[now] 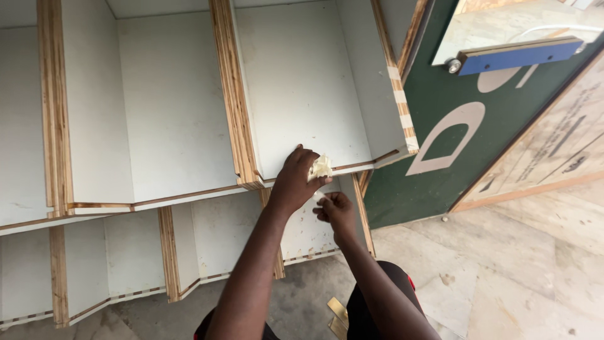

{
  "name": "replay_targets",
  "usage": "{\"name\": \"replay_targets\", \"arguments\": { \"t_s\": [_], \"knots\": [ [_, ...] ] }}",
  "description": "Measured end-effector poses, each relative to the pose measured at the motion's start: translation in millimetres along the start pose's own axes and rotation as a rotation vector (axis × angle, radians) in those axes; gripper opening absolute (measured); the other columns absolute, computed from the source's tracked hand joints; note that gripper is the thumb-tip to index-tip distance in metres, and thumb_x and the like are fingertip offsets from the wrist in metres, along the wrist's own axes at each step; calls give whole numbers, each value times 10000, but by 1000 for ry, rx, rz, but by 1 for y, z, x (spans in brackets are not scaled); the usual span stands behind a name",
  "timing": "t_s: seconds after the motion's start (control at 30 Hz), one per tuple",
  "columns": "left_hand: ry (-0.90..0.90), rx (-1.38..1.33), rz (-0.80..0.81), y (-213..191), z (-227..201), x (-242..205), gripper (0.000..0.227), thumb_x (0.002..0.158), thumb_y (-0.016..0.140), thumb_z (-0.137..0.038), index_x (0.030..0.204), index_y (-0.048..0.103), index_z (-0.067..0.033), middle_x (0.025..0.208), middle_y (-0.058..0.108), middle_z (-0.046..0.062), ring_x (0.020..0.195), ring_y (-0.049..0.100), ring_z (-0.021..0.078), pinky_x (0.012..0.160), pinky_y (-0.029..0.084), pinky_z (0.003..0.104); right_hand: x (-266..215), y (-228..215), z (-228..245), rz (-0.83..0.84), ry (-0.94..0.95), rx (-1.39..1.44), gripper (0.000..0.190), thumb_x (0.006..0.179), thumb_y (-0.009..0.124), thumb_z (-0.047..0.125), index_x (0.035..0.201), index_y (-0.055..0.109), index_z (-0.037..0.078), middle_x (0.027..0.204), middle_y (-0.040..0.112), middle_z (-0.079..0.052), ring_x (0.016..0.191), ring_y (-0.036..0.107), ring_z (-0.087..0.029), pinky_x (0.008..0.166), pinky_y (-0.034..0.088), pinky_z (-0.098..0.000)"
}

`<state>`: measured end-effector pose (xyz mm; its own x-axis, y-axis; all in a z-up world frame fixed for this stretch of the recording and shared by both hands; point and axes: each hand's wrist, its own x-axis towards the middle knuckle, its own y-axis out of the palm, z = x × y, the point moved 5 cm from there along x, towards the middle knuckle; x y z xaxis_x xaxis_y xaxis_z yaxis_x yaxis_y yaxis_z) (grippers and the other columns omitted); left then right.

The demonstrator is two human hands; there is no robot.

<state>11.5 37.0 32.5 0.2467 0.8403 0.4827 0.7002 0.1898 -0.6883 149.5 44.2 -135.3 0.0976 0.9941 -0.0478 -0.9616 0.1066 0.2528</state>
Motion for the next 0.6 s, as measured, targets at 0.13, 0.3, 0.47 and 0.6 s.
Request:
{"name": "replay_targets", "arguments": {
  "t_s": [0.13, 0.3, 0.47, 0.6],
  "knots": [
    [-51, -128, 160, 9, -27, -15, 831, 712, 874, -492, 1315, 553, -20, 1335, 583, 188, 1282, 571, 335, 1042, 505, 449, -21, -8, 60, -40, -156, -41, 140, 958, 608, 107, 1066, 637, 23, 927, 717, -83, 825, 714, -159, 701, 600, -294],
    [-36, -313, 40, 6, -48, -15, 924, 723, 885, -473, 1422, 493, -14, 1371, 591, 194, 1299, 592, 333, 1050, 523, 444, -36, -19, 107, 61, -241, 57, 155, 952, 679, 69, 1075, 658, -23, 929, 706, -92, 804, 678, -161, 773, 619, -309],
    [15, -493, 91, -12, -68, -16, 964, 697, 858, -398, 1532, 420, -198, 1411, 596, 138, 1262, 633, 296, 1016, 562, 423, -53, -31, 133, 151, -48, 63, 310, 977, 673, 250, 1146, 689, -9, 955, 733, -82, 857, 701, -160, 786, 620, -313],
    [94, -244, 49, -20, -85, -19, 841, 810, 832, -290, 1538, 415, -236, 1345, 611, 136, 1181, 642, 299, 929, 575, 439, -67, -29, 158, 207, -93, -207, 448, 1041, 557, 385, 1122, 717, -25, 997, 784, -115, 917, 769, -159, 811, 632, -321]
  ]
}}
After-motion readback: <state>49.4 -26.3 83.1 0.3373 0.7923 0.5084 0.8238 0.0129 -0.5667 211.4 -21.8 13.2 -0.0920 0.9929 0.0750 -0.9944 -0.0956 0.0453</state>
